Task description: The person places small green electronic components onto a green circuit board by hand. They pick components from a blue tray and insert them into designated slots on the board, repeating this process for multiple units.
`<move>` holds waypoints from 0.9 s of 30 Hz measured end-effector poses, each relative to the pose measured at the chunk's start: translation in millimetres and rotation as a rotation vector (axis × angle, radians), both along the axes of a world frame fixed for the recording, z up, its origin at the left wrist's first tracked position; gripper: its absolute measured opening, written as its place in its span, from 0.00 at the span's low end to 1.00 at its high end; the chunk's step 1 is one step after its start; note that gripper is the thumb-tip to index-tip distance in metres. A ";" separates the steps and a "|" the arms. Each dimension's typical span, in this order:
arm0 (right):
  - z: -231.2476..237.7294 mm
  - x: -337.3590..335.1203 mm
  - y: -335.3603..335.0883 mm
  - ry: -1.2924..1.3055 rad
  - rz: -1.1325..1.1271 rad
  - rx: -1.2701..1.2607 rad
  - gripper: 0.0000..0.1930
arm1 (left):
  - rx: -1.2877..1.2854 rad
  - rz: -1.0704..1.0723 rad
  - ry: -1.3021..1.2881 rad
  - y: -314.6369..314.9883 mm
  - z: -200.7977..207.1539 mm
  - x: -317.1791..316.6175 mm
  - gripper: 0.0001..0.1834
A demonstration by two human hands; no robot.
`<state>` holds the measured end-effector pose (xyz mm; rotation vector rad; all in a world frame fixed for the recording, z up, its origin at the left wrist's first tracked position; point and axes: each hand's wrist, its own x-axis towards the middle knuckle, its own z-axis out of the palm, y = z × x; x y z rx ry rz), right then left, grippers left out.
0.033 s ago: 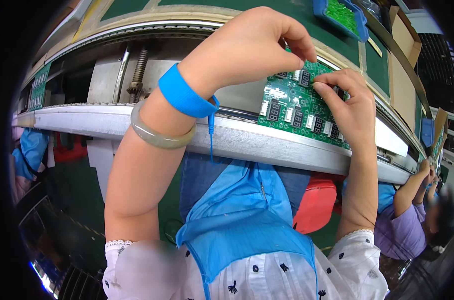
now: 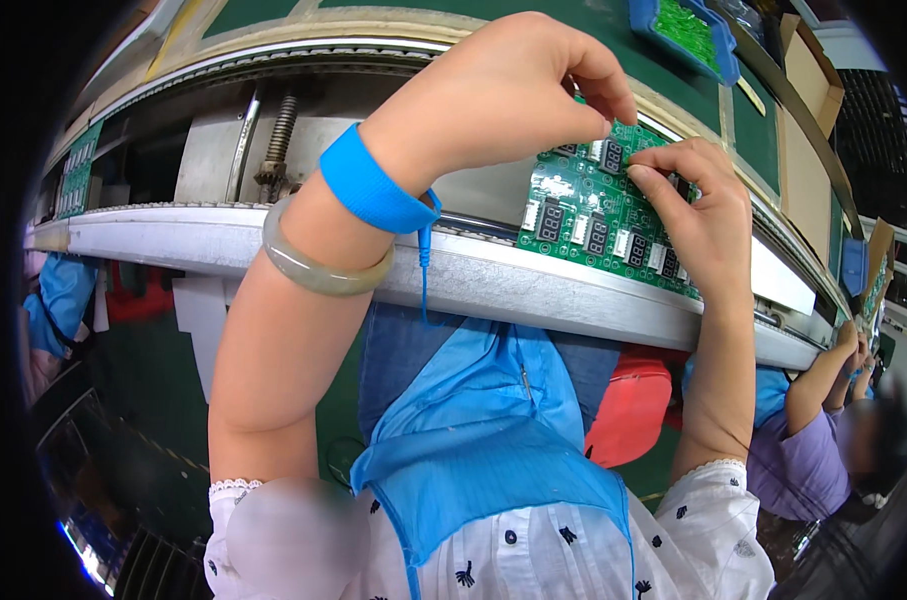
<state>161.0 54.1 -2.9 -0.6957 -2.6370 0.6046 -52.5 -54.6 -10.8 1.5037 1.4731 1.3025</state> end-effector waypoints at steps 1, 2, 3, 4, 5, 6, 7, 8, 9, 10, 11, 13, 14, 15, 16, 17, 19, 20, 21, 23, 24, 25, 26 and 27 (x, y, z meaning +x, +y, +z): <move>0.2 0.3 -0.6 -0.008 -0.012 -0.010 0.06 | -0.070 -0.034 -0.069 -2.9 8.7 -2.0 0.11; -0.4 0.5 -0.8 -0.006 -0.007 0.012 0.06 | -0.138 -0.017 -0.072 -3.1 17.3 0.5 0.11; -0.9 0.0 -1.0 -0.003 0.000 0.034 0.06 | -0.206 0.003 -0.075 -4.2 26.2 2.6 0.12; -1.3 -0.4 -1.3 0.000 0.007 0.056 0.06 | -0.274 0.021 -0.077 -5.0 35.2 5.0 0.12; -1.4 -0.6 -1.7 -0.008 0.007 0.072 0.06 | -0.246 0.029 -0.082 -3.6 26.9 4.8 0.12; -0.9 -0.6 -1.9 -0.016 0.005 0.088 0.06 | -0.233 0.028 -0.081 -3.9 26.0 4.5 0.12; -0.7 -1.0 -2.6 -0.023 0.003 0.104 0.06 | -0.222 0.026 -0.082 -4.8 26.7 4.6 0.11; -0.6 -1.5 -3.6 -0.032 0.001 0.119 0.06 | -0.226 0.016 -0.079 -6.0 30.4 3.2 0.11; 0.0 -1.9 -4.3 -0.040 -0.003 0.135 0.06 | -0.226 0.010 -0.077 -6.3 31.9 2.8 0.11; 0.4 -2.4 -4.8 -0.049 -0.008 0.152 0.06 | -0.227 0.004 -0.076 -6.6 33.3 2.5 0.11; 0.7 -2.9 -5.0 -0.047 0.004 0.170 0.06 | -0.225 0.004 -0.075 -6.6 33.2 2.5 0.11; 0.9 -3.8 -5.3 -0.038 0.030 0.208 0.06 | -0.146 0.009 -0.072 -9.8 29.7 2.9 0.11; 0.9 -4.1 -5.5 -0.035 0.036 0.213 0.06 | -0.069 0.012 -0.072 -14.1 22.9 4.0 0.11; 0.5 -4.0 -5.5 -0.034 0.038 0.220 0.06 | -0.073 0.014 -0.076 -13.6 22.7 4.2 0.11; 0.3 -3.9 -5.5 -0.033 0.040 0.227 0.05 | -0.076 0.016 -0.080 -13.5 24.2 4.7 0.11; 0.7 -3.9 -5.8 -0.034 0.043 0.218 0.05 | -0.162 0.021 -0.088 -9.1 29.7 3.9 0.11; 2.3 -3.6 -6.6 -0.031 0.045 0.199 0.05 | -0.249 0.025 -0.083 -5.8 34.2 3.8 0.11; 1.9 -2.9 -6.3 -0.022 0.045 0.186 0.05 | -0.252 0.026 -0.074 -5.6 34.1 3.7 0.12; 1.1 -2.5 -5.8 -0.011 0.044 0.173 0.05 | -0.218 0.024 -0.058 -7.0 32.6 3.4 0.12; 0.5 -1.6 -4.4 0.014 0.040 0.135 0.06 | -0.116 0.018 -0.022 -13.5 24.9 2.8 0.12; 0.5 -1.0 -3.1 0.027 0.035 0.112 0.06 | -0.117 0.016 -0.025 -12.5 24.3 3.3 0.12; 0.1 -0.2 -1.7 0.041 0.029 0.090 0.06 | -0.117 0.015 -0.028 -11.6 23.6 3.8 0.11; -0.9 0.9 -0.2 0.069 0.021 0.066 0.06 | -0.188 0.021 -0.051 -7.6 26.6 4.7 0.11; -1.3 1.6 1.3 0.099 0.013 0.043 0.06 | -0.218 0.026 -0.070 -5.3 26.9 5.0 0.11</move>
